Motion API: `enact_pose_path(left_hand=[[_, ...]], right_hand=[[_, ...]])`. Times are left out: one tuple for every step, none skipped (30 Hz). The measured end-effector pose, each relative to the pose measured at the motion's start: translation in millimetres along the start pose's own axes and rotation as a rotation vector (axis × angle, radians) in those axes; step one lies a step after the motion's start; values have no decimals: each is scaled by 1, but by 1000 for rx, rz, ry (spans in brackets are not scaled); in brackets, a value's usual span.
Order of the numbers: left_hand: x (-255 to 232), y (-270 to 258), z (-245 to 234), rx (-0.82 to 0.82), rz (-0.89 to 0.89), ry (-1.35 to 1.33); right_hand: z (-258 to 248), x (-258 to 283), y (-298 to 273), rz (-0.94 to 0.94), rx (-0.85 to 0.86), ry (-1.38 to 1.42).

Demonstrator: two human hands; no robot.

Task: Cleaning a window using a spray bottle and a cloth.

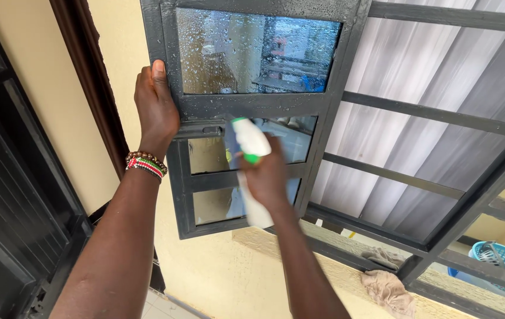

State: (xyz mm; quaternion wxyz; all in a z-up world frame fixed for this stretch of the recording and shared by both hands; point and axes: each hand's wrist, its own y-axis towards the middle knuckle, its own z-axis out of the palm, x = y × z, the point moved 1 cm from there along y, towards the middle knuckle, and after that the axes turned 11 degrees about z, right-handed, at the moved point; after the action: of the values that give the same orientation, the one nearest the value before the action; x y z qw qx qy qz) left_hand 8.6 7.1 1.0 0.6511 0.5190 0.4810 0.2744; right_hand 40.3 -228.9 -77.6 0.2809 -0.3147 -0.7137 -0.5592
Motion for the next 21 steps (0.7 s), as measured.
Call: enact_pose_path(left_hand=[[0,0,-1,-3,-1,-1],[0,0,-1,1,-16,-8],[0,1,-2,7,-27,-15],[1,2,-2,6,-26,-13],[2,1,-1,25,-47,-6],[4,1,1,43,-69,1],[5,0,1,45,-72,-4],[7,0,1,23,-26,-12],[7,0,3,4,21,-21],[8,-1,4,7,19,-30],[9,0,5,-7,32,-48],[9,1,6,-21,46,-66],[7,1,7,-19,50,-71],[6,2,7,-21,30,-69],[5,0,5,-20,8,-65],[4,0,6,-16,8,-67],[4,0,5,-15,-20,-64],[3,0,4,-13,-48,-61],[3,-1,4,-13,-48,-59],[2,-1,4,-14,-36,-81],[1,-1,2,-18,-23,-100]], right_hand=[[3,8,-5,-2,2,-2],[7,16,-9,-43,65,2],[12,25,-14,-83,128,10],[10,18,-10,-85,128,11],[8,10,-6,-40,90,-10],[5,2,-3,5,53,-31],[-6,-12,5,7,51,-36],[-18,-27,13,87,17,-20],[-31,-41,21,168,-20,-4],[-44,-56,26,171,-26,-10],[-57,-70,33,144,-78,75],[-70,-84,40,114,-131,161],[-78,-74,38,114,-137,160],[-86,-64,36,38,-229,-101],[-94,-53,32,-35,-314,-365],[-87,-55,32,-31,-317,-366],[-79,-56,32,0,-295,-302],[-71,-57,32,31,-273,-238],[-56,-47,28,31,-271,-237],[-40,-36,23,50,-162,-110],[-24,-25,18,66,-50,18]])
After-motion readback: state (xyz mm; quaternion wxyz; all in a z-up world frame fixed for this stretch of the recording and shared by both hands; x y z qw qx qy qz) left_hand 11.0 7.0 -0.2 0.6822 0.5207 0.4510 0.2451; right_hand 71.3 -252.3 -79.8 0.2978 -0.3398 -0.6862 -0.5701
